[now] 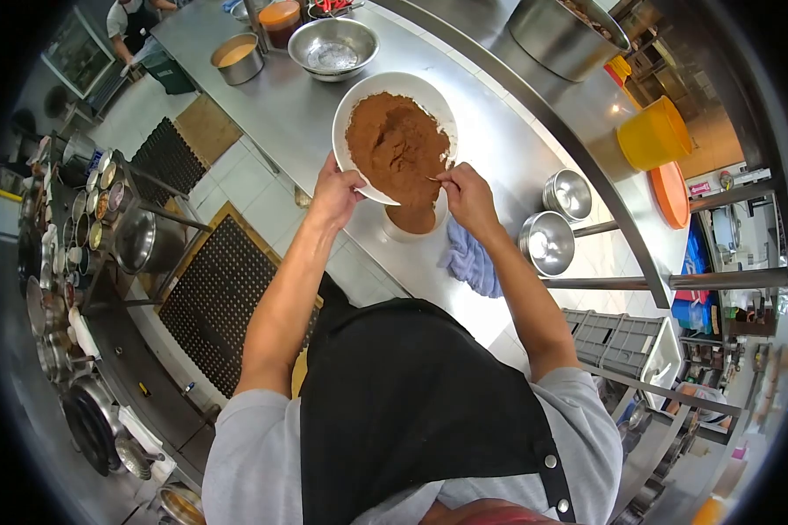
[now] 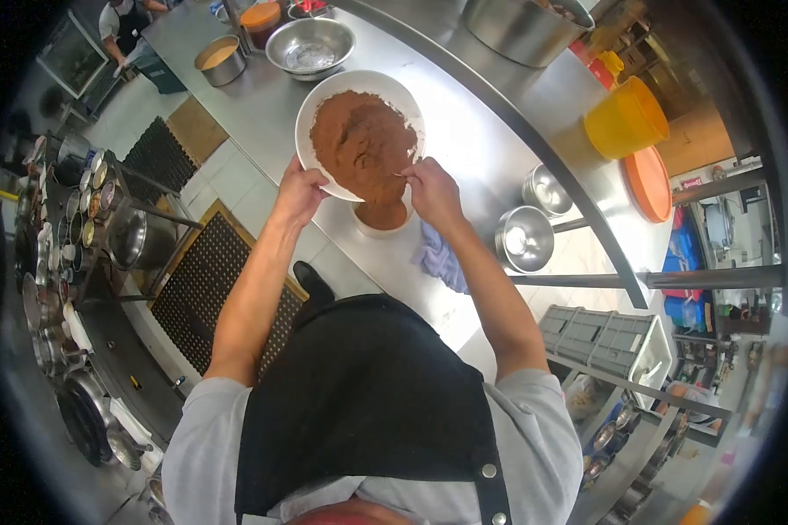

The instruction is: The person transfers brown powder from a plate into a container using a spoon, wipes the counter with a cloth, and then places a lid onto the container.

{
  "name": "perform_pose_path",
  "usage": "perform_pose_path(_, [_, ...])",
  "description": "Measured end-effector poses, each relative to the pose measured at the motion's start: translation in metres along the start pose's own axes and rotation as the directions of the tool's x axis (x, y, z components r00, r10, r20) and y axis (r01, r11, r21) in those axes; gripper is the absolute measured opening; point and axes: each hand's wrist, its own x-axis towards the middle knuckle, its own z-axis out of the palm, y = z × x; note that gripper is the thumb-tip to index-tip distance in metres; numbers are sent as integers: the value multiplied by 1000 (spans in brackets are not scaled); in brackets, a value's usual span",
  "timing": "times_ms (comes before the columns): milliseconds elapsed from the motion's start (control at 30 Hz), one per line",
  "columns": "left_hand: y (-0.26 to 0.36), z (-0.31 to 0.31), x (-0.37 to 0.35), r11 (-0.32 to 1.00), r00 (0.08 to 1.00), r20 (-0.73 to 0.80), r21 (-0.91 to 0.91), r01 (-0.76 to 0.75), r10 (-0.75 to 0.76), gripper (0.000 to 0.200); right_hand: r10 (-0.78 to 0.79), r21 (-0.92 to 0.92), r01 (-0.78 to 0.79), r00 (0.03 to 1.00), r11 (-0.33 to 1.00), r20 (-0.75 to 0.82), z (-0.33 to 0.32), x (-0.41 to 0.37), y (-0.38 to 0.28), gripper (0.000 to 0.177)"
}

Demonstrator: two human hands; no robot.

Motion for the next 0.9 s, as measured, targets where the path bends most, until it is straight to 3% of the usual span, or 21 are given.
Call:
perform_pose_path(67, [0, 0, 2, 1000, 1000, 7, 18, -3, 3, 80, -82, -47, 80, 996, 996, -42, 0, -7, 0, 14])
perform_pose_path(400, [-4, -4, 7, 1000, 1000, -8, 25, 11, -11, 84, -206, -154, 190, 974, 970, -93, -20, -13, -9, 15])
perform_pose_path(467, [-3, -3, 6, 999, 1000, -8, 36, 3, -2, 85, -233, -208, 194, 955, 959, -183, -26, 5, -10, 15])
perform_pose_path(667, [3, 4, -5, 1000, 1000, 0, 16, 25, -25, 85, -95, -226, 42, 968, 973, -231, -17, 63, 0, 17])
perform_pose_path(900, [1, 0, -1, 1000, 1000, 16, 4, 18, -18, 85, -6, -156, -7, 996, 988, -84, -2, 37, 9, 21])
